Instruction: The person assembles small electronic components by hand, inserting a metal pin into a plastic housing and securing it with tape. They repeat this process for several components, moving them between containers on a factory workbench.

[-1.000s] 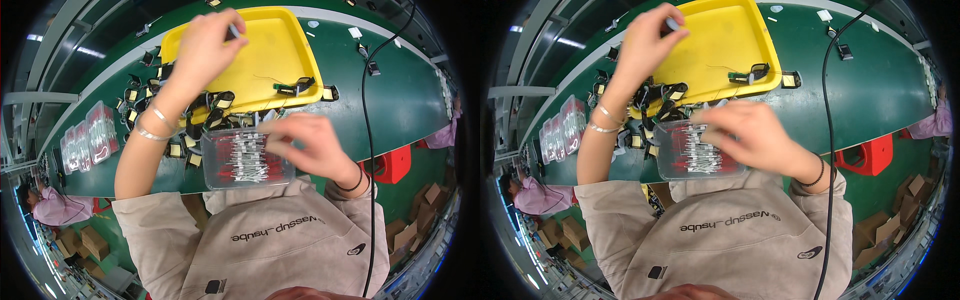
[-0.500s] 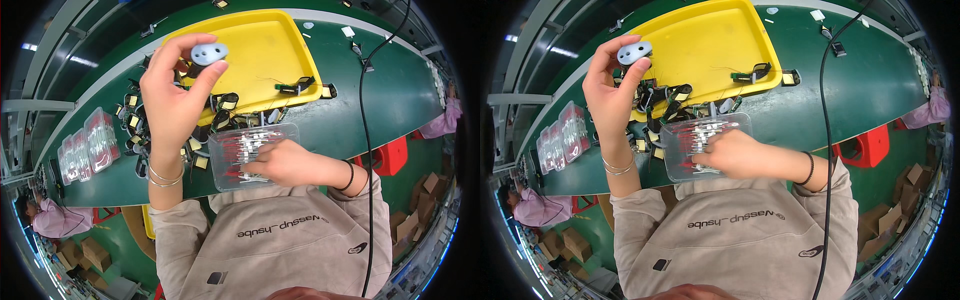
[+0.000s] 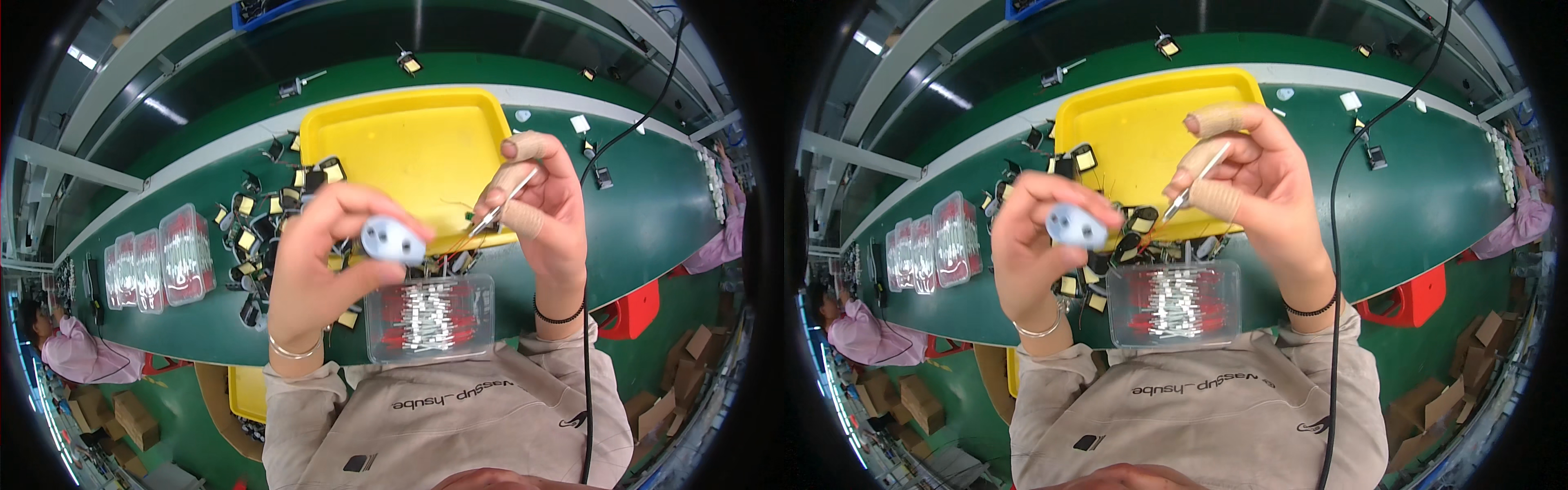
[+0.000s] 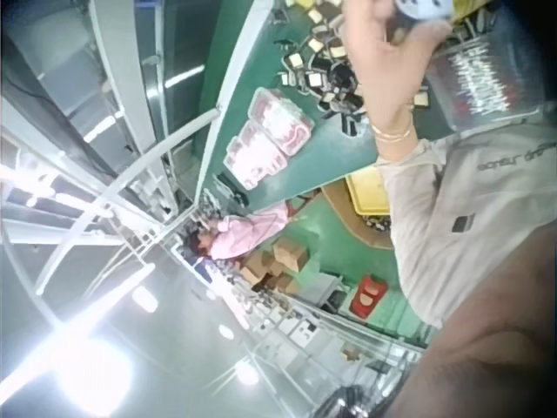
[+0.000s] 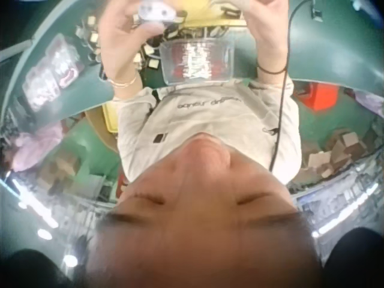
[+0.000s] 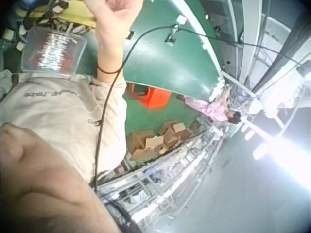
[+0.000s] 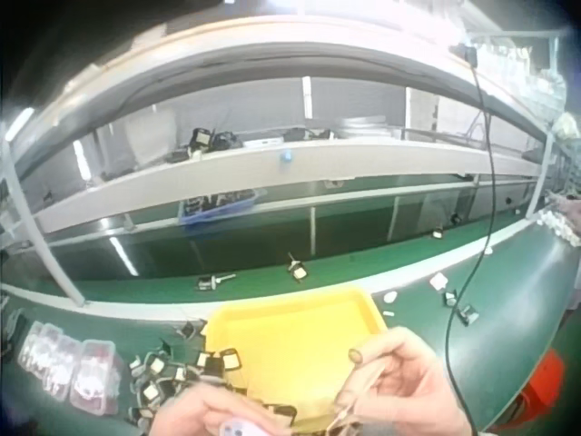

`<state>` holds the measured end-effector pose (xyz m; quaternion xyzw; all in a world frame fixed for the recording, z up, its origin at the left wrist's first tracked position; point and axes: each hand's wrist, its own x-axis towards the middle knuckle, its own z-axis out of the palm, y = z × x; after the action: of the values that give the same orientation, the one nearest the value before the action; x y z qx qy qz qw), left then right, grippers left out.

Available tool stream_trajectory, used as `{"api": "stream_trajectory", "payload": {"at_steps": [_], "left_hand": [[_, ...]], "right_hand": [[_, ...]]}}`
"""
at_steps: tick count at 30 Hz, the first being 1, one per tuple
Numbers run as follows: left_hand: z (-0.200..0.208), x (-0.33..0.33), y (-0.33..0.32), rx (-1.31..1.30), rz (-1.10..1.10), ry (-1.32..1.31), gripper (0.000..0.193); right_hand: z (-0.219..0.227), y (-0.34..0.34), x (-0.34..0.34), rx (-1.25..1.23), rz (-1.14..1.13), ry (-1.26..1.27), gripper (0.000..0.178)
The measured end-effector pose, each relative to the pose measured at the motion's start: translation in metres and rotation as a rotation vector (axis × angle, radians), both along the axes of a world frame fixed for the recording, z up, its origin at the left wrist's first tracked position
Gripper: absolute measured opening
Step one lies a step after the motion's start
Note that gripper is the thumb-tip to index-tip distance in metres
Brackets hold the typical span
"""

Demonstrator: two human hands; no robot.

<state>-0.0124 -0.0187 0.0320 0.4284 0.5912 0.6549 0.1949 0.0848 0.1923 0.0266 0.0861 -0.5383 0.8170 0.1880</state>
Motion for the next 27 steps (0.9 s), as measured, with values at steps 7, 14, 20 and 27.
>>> {"api": "stream_trajectory", "payload": {"at_steps": [7, 14, 20, 27], "left_hand": [[-0.001, -0.005, 0.012, -0.073, -0.18, 0.153, 0.037], [-0.002, -0.005, 0.017, -0.153, -0.182, 0.16, 0.036], [-0.005, -0.005, 0.02, -0.164, -0.174, 0.189, 0.037], [-0.017, 0.005, 0.032, -0.127, 0.061, 0.134, 0.037]], "right_hand": [[-0.013, -0.001, -0.021, 0.061, 0.049, 0.12, 0.041], [-0.003, 0.001, -0.026, 0.246, 0.143, 0.036, 0.042], [-0.007, 0.016, -0.019, 0.343, 0.026, 0.198, 0.028], [0.003, 0.0, -0.002, 0.17, -0.305, 0.158, 0.019]]}}
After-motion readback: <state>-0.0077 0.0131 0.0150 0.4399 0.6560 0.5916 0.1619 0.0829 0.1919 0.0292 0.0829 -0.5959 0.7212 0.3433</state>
